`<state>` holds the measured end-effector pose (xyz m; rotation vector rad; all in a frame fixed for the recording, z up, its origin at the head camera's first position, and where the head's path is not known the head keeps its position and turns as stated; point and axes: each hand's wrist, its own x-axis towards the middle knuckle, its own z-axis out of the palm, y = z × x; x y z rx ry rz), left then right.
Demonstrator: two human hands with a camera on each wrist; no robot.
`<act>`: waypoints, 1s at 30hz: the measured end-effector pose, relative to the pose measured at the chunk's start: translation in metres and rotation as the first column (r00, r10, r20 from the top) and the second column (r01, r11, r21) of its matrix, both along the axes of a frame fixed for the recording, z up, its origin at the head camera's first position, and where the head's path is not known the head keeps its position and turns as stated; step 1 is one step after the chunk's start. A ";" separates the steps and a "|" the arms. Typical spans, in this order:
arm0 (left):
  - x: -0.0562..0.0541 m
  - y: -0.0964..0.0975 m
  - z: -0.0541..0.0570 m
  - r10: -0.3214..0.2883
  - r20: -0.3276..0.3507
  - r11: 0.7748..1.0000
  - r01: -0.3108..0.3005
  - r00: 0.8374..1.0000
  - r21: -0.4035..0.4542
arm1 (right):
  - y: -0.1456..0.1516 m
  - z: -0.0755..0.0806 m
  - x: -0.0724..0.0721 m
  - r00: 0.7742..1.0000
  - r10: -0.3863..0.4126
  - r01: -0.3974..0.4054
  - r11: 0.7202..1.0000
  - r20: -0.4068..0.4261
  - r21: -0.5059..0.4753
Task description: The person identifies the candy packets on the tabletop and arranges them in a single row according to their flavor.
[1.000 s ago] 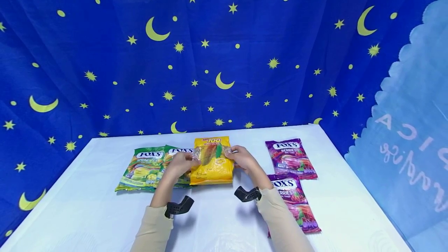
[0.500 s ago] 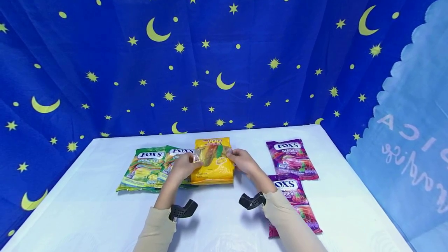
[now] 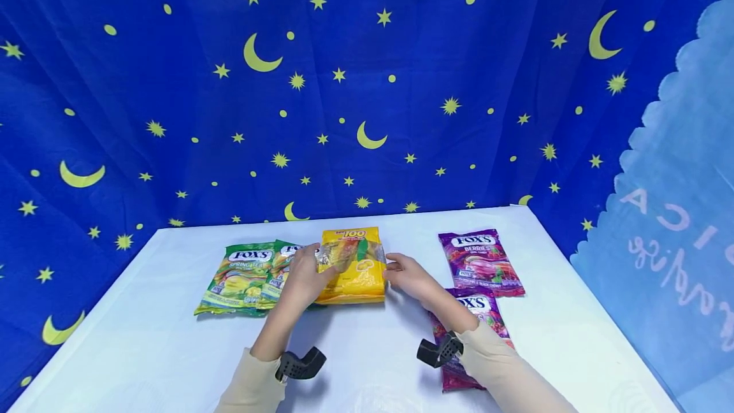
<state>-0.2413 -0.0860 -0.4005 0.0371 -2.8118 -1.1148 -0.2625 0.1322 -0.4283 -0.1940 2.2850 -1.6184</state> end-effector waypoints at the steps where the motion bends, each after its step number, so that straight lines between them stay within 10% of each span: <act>1: 0.003 0.001 0.002 -0.005 -0.015 1.000 0.005 1.000 0.001 | 0.003 0.000 0.002 1.000 0.005 -0.005 1.000 -0.009 -0.002; 8: 0.026 0.013 0.014 -0.110 -0.108 0.993 0.115 0.988 0.040 | 0.031 0.002 0.021 0.993 0.013 -0.009 0.999 -0.116 0.036; 13: 0.043 0.029 0.017 -0.239 -0.056 0.966 0.243 0.969 0.082 | 0.052 0.007 0.033 0.985 -0.011 0.024 0.997 -0.172 0.077; 23: 0.055 0.064 -0.002 -0.481 0.162 0.872 0.450 0.862 0.193 | 0.085 0.007 0.058 0.962 -0.029 0.088 0.974 -0.270 0.207; 30: 0.056 0.088 -0.027 -0.515 0.277 0.843 0.421 0.811 0.335 | 0.107 0.009 0.068 0.944 -0.080 0.190 0.926 -0.321 0.327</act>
